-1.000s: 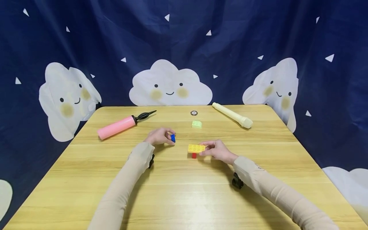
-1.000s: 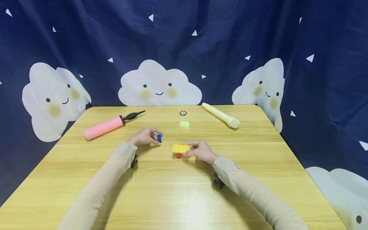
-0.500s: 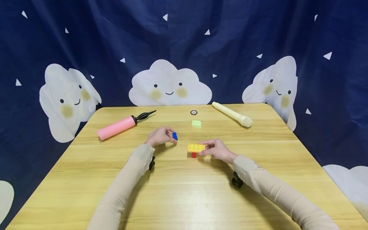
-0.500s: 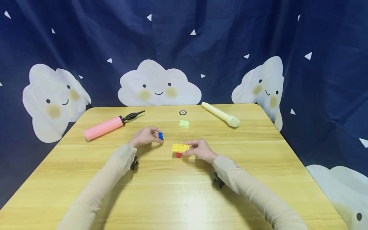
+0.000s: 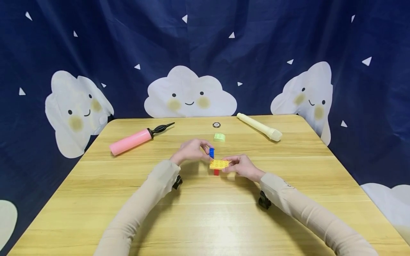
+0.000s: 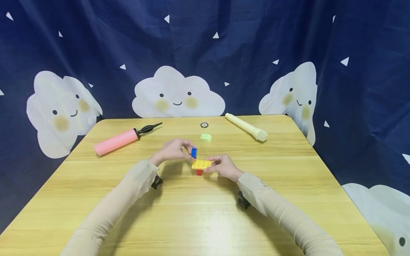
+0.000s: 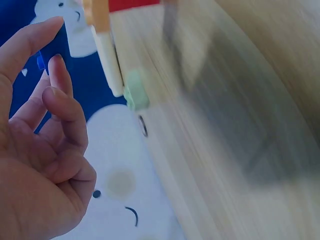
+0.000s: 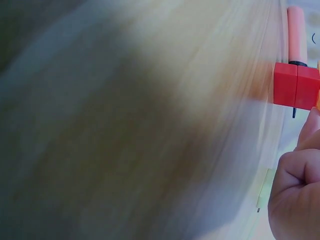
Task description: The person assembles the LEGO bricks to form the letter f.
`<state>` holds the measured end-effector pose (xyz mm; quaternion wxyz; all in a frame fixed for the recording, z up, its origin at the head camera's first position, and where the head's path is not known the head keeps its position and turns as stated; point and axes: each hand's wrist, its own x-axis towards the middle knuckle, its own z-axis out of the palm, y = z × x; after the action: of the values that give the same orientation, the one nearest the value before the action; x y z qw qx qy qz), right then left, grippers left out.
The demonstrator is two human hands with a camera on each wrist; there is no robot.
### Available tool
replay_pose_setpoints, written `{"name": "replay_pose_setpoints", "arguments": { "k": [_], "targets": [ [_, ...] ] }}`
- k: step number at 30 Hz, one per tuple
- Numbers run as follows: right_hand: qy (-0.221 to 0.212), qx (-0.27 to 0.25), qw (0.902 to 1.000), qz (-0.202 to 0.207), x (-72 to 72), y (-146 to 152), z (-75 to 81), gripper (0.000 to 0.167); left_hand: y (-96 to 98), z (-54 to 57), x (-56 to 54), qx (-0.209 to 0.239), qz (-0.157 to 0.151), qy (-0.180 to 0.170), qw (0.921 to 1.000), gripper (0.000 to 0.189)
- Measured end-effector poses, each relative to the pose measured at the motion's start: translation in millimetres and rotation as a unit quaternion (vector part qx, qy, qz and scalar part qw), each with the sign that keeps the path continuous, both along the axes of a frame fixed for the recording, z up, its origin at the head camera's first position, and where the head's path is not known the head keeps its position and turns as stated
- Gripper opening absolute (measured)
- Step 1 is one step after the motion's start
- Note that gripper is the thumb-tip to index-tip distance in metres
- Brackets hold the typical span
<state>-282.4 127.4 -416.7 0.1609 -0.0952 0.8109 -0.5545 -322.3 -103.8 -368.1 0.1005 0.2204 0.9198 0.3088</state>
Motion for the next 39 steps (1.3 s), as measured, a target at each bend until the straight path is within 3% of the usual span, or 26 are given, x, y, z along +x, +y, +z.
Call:
{"name": "replay_pose_setpoints", "arguments": {
  "k": [8, 14, 24, 39],
  "targets": [
    [-0.004, 0.005, 1.0, 0.003, -0.2, 0.1, 0.9, 0.047, 13.0, 1.5, 7.8, -0.013, -0.048, -0.006, 0.9988, 0.043],
    [-0.008, -0.001, 1.0, 0.003, -0.5, -0.4, 0.4, 0.047, 15.5, -3.4, 9.6, -0.004, -0.062, -0.031, 0.9976, 0.041],
    [-0.006, -0.002, 1.0, 0.003, -0.4, -0.5, 1.6, 0.047, 16.9, -4.6, 9.9, -0.023, -0.058, -0.026, 0.9977, 0.041],
    [-0.002, -0.004, 1.0, 0.005, -0.5, -0.5, 1.5, 0.046, 16.0, -4.2, 10.7, -0.006, -0.048, -0.043, 0.9979, 0.041]
  ]
}}
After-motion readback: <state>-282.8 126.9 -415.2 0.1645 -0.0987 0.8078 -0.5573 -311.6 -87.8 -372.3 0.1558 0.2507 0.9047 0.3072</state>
